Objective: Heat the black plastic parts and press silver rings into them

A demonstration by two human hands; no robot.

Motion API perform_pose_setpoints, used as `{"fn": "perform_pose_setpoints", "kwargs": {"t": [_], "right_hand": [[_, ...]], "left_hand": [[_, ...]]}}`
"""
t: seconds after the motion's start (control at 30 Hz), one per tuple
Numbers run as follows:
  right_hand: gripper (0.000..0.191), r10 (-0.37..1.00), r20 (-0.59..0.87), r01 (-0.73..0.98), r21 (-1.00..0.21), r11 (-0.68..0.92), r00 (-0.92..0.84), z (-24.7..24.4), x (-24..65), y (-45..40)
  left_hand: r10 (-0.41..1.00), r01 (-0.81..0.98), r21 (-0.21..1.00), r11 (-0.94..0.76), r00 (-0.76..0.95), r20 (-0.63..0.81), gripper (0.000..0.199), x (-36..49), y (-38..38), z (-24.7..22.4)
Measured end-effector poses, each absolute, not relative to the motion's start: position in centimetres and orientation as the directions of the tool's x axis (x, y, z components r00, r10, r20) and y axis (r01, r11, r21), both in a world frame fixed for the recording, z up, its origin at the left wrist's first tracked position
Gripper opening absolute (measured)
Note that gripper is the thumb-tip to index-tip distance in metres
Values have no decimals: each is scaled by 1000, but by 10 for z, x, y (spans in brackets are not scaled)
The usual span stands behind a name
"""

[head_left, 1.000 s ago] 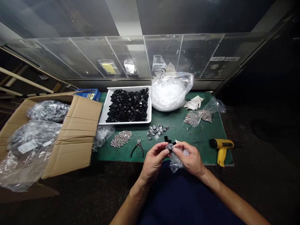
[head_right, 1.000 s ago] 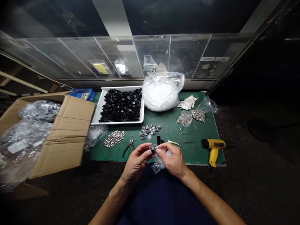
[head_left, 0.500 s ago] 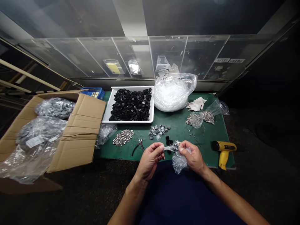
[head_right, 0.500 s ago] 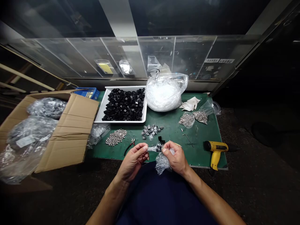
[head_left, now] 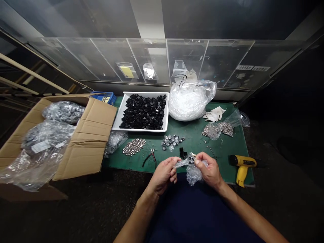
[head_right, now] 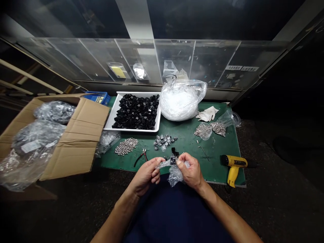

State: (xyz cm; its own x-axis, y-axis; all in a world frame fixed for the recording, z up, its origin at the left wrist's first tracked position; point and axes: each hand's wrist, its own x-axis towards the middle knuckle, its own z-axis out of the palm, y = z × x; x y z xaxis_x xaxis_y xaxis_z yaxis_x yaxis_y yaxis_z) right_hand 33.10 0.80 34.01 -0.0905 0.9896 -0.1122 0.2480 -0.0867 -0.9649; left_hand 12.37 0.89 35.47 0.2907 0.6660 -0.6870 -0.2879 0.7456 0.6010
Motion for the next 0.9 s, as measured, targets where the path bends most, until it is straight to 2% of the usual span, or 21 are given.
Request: {"fn": "perform_pose_setpoints", "kwargs": {"t": [0.07, 0.13, 0.3, 0.5, 0.6, 0.67, 0.73, 0.8, 0.9], "right_hand": [[21, 988, -117, 254, -963, -89, -98, 340, 331, 8], [21, 986, -123, 262, -961, -89, -113, 340, 331, 9], [21, 983, -109, 301, -952, -60, -151, 339, 331, 9], [22, 988, -74, 345, -938, -24, -135, 338, 329, 5], [20, 989, -59, 363, -932, -4, -139, 338, 325, 4], [20, 989, -48, 376, -926, 8, -140, 339, 323, 4], [20, 990, -34, 397, -917, 23, -138, 341, 322, 4], [19, 986, -27, 422, -906, 45, -163, 343, 321, 5], [16, 961, -43, 451, -888, 87, -271, 348, 318, 5]], "left_hand": [[750, -242, 710, 661, 199, -631, 43, 127, 10, 357], [791, -217, 761, 612, 187, -583, 49, 131, 11, 359], [753, -174, 735, 656, 221, -620, 38, 134, 12, 358], [704, -167, 688, 706, 269, -657, 37, 116, 13, 350], [710, -137, 700, 701, 227, -667, 39, 107, 13, 340], [728, -132, 716, 685, 136, -672, 39, 105, 14, 332], [741, -203, 722, 662, 30, -671, 40, 107, 15, 323], [729, -364, 664, 653, 65, -681, 43, 112, 17, 316], [666, -553, 420, 719, 378, -643, 51, 125, 17, 305]]}}
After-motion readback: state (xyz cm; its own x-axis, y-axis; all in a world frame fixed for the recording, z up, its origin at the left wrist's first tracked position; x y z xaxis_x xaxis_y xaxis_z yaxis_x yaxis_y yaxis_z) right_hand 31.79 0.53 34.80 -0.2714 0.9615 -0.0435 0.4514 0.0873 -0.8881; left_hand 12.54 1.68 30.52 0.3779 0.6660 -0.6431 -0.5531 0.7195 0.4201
